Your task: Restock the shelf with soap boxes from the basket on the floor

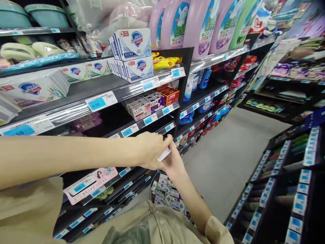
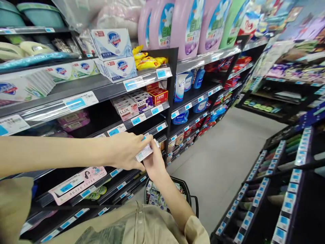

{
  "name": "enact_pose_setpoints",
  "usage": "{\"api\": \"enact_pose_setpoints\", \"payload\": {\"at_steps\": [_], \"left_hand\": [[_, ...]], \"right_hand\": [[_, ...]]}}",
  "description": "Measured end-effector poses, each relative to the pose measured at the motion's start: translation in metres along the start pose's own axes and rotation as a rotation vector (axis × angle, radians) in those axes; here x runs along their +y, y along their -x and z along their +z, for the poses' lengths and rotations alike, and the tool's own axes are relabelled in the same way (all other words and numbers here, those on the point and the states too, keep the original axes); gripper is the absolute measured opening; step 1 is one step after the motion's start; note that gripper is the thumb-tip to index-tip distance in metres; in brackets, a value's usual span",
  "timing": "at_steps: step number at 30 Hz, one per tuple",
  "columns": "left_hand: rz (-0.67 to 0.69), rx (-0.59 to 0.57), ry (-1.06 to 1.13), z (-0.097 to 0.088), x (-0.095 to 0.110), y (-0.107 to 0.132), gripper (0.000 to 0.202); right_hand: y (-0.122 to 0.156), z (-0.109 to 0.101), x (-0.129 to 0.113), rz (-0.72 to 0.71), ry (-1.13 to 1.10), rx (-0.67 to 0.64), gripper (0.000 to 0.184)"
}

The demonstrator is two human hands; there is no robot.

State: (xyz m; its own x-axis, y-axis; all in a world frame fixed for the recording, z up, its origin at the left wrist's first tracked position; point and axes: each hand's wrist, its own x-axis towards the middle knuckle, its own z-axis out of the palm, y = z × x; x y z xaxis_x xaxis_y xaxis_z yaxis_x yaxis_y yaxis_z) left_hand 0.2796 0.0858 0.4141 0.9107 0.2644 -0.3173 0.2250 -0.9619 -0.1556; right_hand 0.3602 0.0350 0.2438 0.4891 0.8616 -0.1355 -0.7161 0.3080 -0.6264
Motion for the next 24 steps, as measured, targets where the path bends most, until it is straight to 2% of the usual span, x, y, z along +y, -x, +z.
{"api": "enact_pose_setpoints", "payload": {"at_steps": [3,6,9,11,14,16,17,20,24], "left_hand": [[0.066,0.009,0.079,0.007,-0.019,-0.005,0.054],[0.003,-0.056,0.187,-0.011,-0.05,-0.007,0.053],[0.013,-0.081,0.237,-0.026,-0.066,-0.009,0.061],[0.113,-0.019,0.242,-0.027,-0.064,-0.009,0.068],[0.381,0.085,0.275,-0.021,-0.049,-0.007,0.071],[0.544,0.091,0.272,-0.016,-0.039,-0.005,0.058],[0.571,0.09,0.243,-0.014,-0.035,-0.004,0.049],[0.505,0.108,0.097,-0.012,-0.031,0.003,0.027],[0.392,0.1,-0.016,-0.023,-0.036,0.021,0.025]], "right_hand": [[0.01,0.006,-0.013,0.063,-0.118,-0.073,0.04],[0.021,0.008,-0.02,-0.012,-0.108,-0.151,0.035],[0.025,0.007,-0.015,-0.107,0.006,-0.128,0.046],[0.024,0.005,-0.009,-0.189,0.105,-0.079,0.064],[0.022,0.0,-0.004,-0.346,0.297,-0.032,0.087],[0.02,-0.002,-0.003,-0.458,0.409,-0.021,0.092],[0.019,-0.003,-0.003,-0.502,0.448,-0.015,0.093],[0.017,-0.004,-0.002,-0.545,0.514,-0.012,0.096],[0.017,-0.006,0.0,-0.499,0.635,-0.046,0.072]]}}
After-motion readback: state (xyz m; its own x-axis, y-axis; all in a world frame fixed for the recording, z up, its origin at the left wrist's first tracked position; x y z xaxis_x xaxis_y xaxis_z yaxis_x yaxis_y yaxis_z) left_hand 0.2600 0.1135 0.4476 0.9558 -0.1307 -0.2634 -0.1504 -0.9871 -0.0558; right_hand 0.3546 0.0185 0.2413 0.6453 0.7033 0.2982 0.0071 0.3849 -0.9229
